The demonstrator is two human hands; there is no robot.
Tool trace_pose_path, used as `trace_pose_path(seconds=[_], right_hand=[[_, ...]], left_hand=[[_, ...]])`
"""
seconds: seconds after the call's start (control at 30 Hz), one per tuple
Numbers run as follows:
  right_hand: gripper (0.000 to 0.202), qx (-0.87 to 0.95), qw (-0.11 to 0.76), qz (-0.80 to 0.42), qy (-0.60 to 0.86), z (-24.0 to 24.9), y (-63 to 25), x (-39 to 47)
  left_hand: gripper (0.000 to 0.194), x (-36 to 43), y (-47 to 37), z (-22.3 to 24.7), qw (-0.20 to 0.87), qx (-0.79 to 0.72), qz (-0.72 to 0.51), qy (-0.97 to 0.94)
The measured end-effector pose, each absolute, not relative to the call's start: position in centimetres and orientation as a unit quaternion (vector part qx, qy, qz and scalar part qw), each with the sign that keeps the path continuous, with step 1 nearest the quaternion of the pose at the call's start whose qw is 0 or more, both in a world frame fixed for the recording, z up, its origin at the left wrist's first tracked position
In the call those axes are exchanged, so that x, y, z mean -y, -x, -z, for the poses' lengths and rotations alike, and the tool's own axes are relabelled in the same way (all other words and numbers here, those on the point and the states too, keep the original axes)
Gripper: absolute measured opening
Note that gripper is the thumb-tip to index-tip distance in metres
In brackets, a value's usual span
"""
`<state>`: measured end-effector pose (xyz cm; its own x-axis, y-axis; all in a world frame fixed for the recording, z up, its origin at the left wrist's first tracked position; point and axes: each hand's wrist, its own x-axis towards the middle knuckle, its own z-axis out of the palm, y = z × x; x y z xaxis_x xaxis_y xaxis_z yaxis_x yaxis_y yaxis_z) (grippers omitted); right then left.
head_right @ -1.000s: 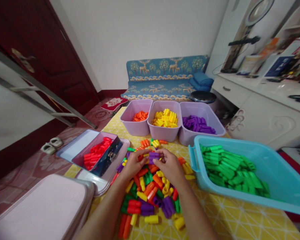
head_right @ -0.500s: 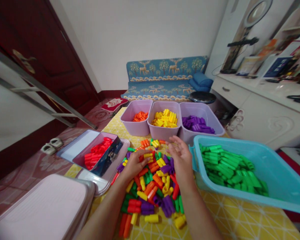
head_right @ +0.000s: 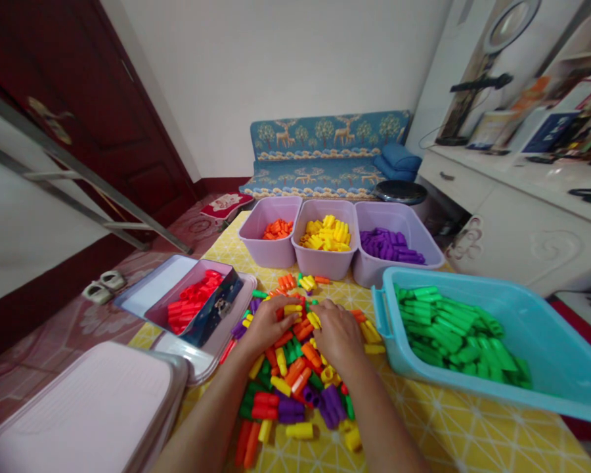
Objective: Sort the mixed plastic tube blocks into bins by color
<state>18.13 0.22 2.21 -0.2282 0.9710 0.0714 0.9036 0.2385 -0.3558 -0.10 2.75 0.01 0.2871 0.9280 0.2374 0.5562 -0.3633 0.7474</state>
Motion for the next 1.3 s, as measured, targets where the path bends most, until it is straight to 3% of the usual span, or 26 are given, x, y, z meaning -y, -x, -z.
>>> trace_pose_path(seconds=[0.17,0.43,0.53,0.67,0.8,0.97,1.03,1.1,1.23,1.3], right_hand=[[0.053,0.733,0.23,-0.159,0.62,-1.4,-17.8,-0.6],[0.034,0.569,0.466,-0.412,0.539,-1.5,-17.4,-1.0],[0.036,0.513,0.497,-0.495,0.495,-2.2,-17.3,-0.9],[0.037,0.496,0.512,-0.508,0.485,-2.9,-17.3,-0.9],[0.032,0.531,0.482,-0.498,0.488,-3.2,-18.1,-0.7],[0.02,0.691,0.278,-0.466,0.478,-3.6,-19.7,0.4],[0.015,0.71,0.244,-0.461,0.474,-3.9,-19.8,0.5],[0.016,0.665,0.31,-0.478,0.482,-4.2,-19.6,0.3],[0.035,0.469,0.621,-0.443,0.445,-5.0,-18.3,-0.4],[0.042,0.43,0.674,-0.42,0.43,-5.1,-17.9,-0.5]], left_hand=[[0.031,-2.7,0.1,0.2,0.291,-0.486,-0.359,-0.742],[0.029,-2.6,0.0,-0.8,0.453,-0.435,-0.485,-0.609],[0.036,-2.5,-0.1,-1.2,0.528,-0.4,-0.519,-0.541],[0.043,-2.4,-0.2,-1.6,0.589,-0.371,-0.527,-0.488],[0.043,-2.7,0.2,-1.4,0.582,-0.387,-0.545,-0.464],[0.042,-3.2,0.8,-0.7,0.55,-0.428,-0.572,-0.433],[0.042,-3.3,0.9,-0.6,0.552,-0.429,-0.574,-0.427],[0.043,-3.2,0.8,-0.7,0.553,-0.429,-0.575,-0.424],[0.045,-2.9,0.5,-1.1,0.569,-0.42,-0.568,-0.422],[0.048,-2.8,0.4,-1.4,0.581,-0.412,-0.561,-0.423]])
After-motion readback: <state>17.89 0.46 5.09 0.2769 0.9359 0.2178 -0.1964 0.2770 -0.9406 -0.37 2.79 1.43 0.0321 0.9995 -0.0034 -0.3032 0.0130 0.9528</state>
